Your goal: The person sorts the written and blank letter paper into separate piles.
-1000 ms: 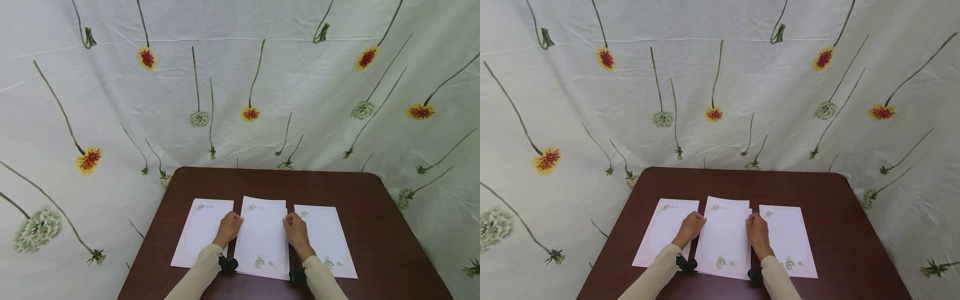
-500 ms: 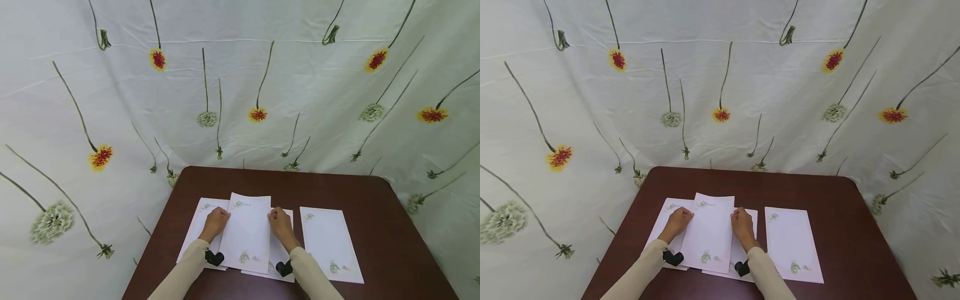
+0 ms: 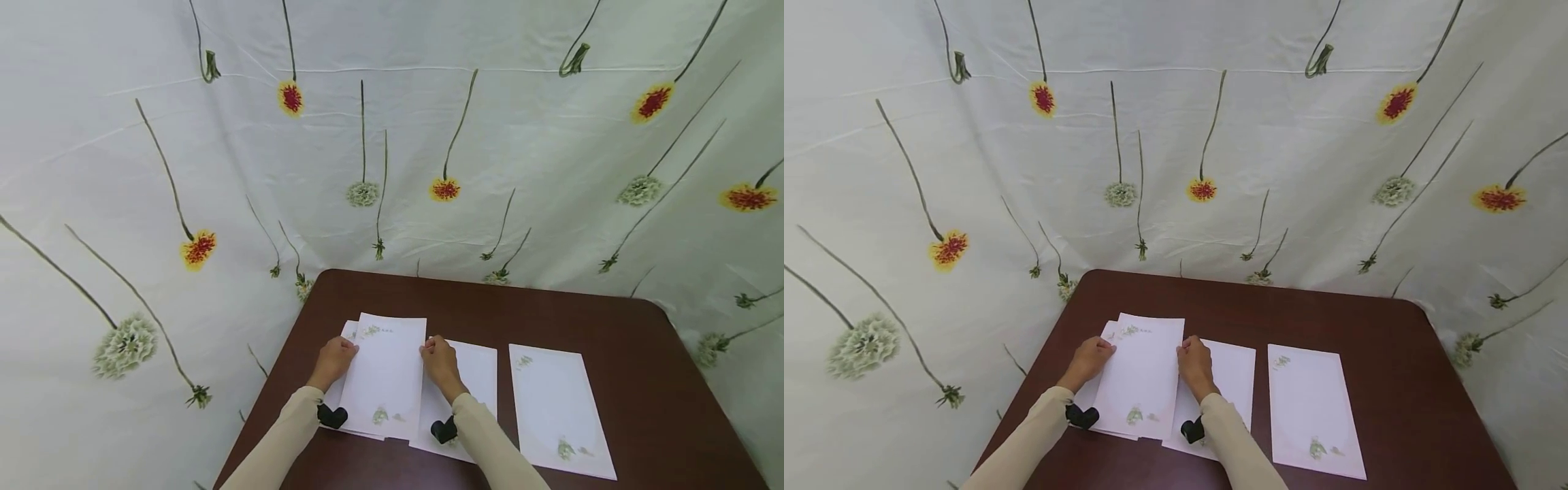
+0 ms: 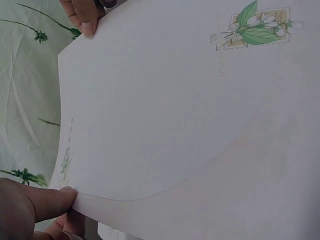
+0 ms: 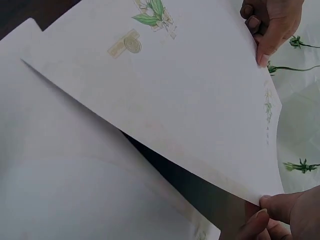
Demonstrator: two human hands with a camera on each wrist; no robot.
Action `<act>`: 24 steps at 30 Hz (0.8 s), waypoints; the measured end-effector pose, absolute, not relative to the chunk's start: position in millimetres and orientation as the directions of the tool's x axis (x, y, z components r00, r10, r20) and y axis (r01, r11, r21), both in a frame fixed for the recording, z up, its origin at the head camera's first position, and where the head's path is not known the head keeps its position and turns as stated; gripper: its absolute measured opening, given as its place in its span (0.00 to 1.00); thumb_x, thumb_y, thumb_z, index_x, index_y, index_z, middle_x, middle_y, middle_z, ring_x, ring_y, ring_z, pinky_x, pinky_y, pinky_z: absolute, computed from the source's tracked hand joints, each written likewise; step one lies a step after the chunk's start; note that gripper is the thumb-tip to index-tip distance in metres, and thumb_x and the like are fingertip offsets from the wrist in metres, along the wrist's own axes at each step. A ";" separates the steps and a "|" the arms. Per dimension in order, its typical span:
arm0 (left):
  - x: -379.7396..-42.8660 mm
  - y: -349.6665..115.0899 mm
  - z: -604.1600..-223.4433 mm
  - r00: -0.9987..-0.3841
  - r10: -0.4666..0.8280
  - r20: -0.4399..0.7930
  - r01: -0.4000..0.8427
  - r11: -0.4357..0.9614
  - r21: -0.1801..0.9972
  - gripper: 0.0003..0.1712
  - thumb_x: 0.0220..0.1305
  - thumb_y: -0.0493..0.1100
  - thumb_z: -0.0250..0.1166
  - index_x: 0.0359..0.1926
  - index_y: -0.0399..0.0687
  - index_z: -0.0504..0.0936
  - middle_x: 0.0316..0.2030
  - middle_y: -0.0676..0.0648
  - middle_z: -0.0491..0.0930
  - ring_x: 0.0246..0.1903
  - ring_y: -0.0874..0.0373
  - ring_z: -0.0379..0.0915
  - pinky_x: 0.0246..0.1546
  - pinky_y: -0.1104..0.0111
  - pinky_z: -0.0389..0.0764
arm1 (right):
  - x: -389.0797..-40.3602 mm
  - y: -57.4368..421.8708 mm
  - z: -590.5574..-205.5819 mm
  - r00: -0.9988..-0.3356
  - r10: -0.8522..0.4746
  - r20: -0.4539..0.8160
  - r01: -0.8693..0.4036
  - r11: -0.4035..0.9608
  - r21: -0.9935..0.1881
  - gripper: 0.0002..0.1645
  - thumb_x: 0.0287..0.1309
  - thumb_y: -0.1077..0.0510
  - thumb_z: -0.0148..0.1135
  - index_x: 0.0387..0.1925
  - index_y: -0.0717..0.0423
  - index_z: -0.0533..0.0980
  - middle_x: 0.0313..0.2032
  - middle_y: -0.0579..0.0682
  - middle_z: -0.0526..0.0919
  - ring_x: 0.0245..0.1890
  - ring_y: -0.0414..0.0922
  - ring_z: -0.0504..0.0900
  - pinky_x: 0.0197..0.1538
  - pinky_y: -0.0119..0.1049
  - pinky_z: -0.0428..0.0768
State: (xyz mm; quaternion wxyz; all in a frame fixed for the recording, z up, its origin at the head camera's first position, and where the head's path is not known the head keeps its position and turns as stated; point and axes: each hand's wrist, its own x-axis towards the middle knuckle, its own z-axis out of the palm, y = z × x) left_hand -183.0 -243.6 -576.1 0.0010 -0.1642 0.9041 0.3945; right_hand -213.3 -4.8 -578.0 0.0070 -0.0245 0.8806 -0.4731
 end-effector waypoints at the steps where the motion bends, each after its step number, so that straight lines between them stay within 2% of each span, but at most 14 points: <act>1: -181.9 -246.3 -576.1 -0.943 -0.303 -0.138 -0.306 0.627 0.716 0.12 0.70 0.43 0.61 0.40 0.34 0.78 0.34 0.41 0.78 0.34 0.47 0.74 0.38 0.53 0.77 | -213.7 -8.3 -578.6 -0.999 -0.054 0.005 -0.034 0.553 -0.832 0.06 0.63 0.62 0.63 0.36 0.62 0.76 0.30 0.53 0.82 0.31 0.49 0.81 0.34 0.42 0.79; 11: -175.3 -269.6 -580.1 -0.927 -0.331 -0.176 -0.351 0.601 0.718 0.11 0.71 0.41 0.61 0.38 0.36 0.76 0.31 0.42 0.76 0.32 0.48 0.72 0.34 0.57 0.76 | -211.6 -36.2 -586.1 -0.997 -0.075 -0.023 -0.023 0.556 -0.831 0.06 0.63 0.62 0.63 0.34 0.61 0.76 0.29 0.51 0.81 0.30 0.48 0.80 0.36 0.42 0.78; 17: -173.8 -278.1 -585.8 -0.925 -0.338 -0.176 -0.358 0.611 0.706 0.10 0.71 0.41 0.61 0.36 0.37 0.74 0.29 0.42 0.74 0.30 0.49 0.71 0.30 0.59 0.74 | -210.1 -44.5 -592.2 -0.996 -0.071 -0.046 -0.002 0.562 -0.827 0.06 0.64 0.62 0.64 0.33 0.60 0.75 0.27 0.50 0.79 0.28 0.46 0.79 0.34 0.41 0.77; 24: -174.2 -282.2 -594.9 -0.923 -0.358 -0.141 -0.349 0.625 0.699 0.10 0.71 0.42 0.61 0.38 0.38 0.74 0.30 0.43 0.74 0.31 0.49 0.71 0.32 0.59 0.74 | -208.6 -53.1 -595.1 -0.997 -0.067 -0.029 -0.018 0.610 -0.792 0.07 0.63 0.63 0.65 0.32 0.60 0.74 0.26 0.51 0.79 0.28 0.49 0.78 0.34 0.45 0.77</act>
